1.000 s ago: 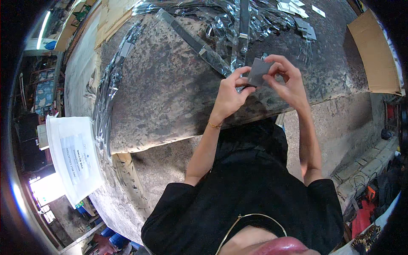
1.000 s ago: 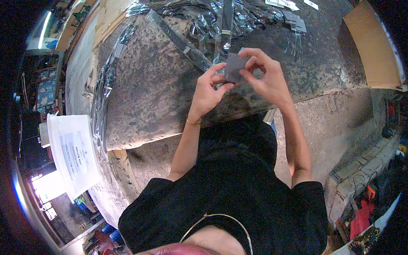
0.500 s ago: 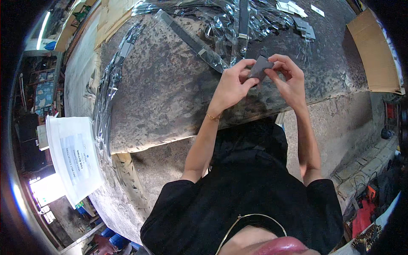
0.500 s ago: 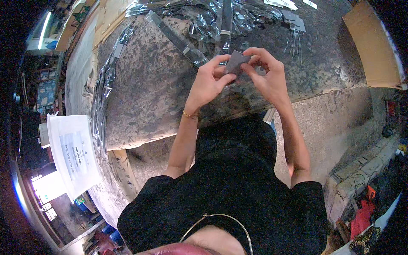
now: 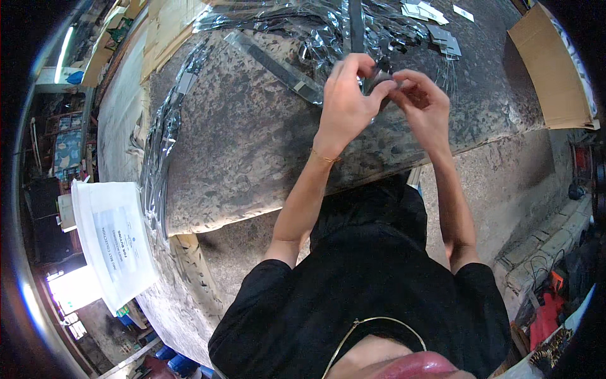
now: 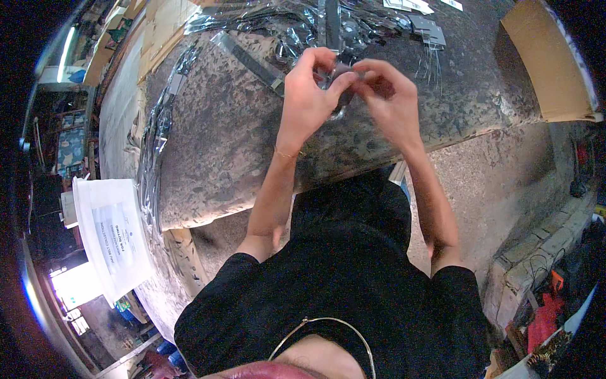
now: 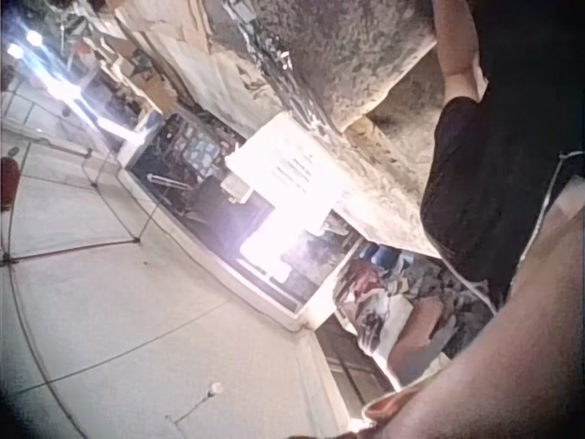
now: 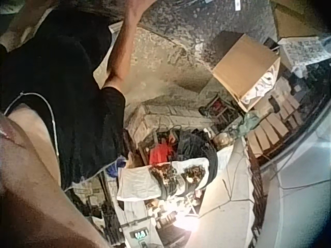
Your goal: Attaching gray labels to silver-colored strips at a workshop table.
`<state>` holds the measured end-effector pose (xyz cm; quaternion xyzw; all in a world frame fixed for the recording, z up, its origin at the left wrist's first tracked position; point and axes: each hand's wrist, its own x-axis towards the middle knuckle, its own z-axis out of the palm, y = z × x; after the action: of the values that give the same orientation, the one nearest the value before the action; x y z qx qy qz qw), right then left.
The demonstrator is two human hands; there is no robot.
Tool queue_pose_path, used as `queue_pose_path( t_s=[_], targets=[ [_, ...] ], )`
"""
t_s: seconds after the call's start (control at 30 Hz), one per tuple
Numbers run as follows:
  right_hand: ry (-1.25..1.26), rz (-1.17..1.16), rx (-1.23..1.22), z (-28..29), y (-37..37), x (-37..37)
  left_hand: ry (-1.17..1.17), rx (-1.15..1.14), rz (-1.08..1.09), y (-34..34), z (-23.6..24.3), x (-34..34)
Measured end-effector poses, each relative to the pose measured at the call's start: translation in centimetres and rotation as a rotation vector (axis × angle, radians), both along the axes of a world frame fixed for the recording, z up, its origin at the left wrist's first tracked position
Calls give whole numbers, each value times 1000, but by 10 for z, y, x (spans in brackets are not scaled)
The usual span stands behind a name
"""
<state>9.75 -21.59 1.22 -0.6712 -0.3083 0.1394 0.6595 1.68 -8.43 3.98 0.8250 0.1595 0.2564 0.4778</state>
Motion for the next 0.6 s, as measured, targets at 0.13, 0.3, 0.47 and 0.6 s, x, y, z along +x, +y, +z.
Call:
queue_pose_path(
  t_s=[0.13,0.3,0.47,0.6],
  targets=[
    [-32,-49,159,9,3,20,-42,82,-159,21,-31,-9],
    [68,-79,233,12,4,38,282,-243,-300,31,-16,-34],
    [214,-79,303,7,0,34,383,-439,-333,25,-3,-41],
    [225,-87,226,6,2,26,122,-158,-237,16,-22,-31]
  ],
)
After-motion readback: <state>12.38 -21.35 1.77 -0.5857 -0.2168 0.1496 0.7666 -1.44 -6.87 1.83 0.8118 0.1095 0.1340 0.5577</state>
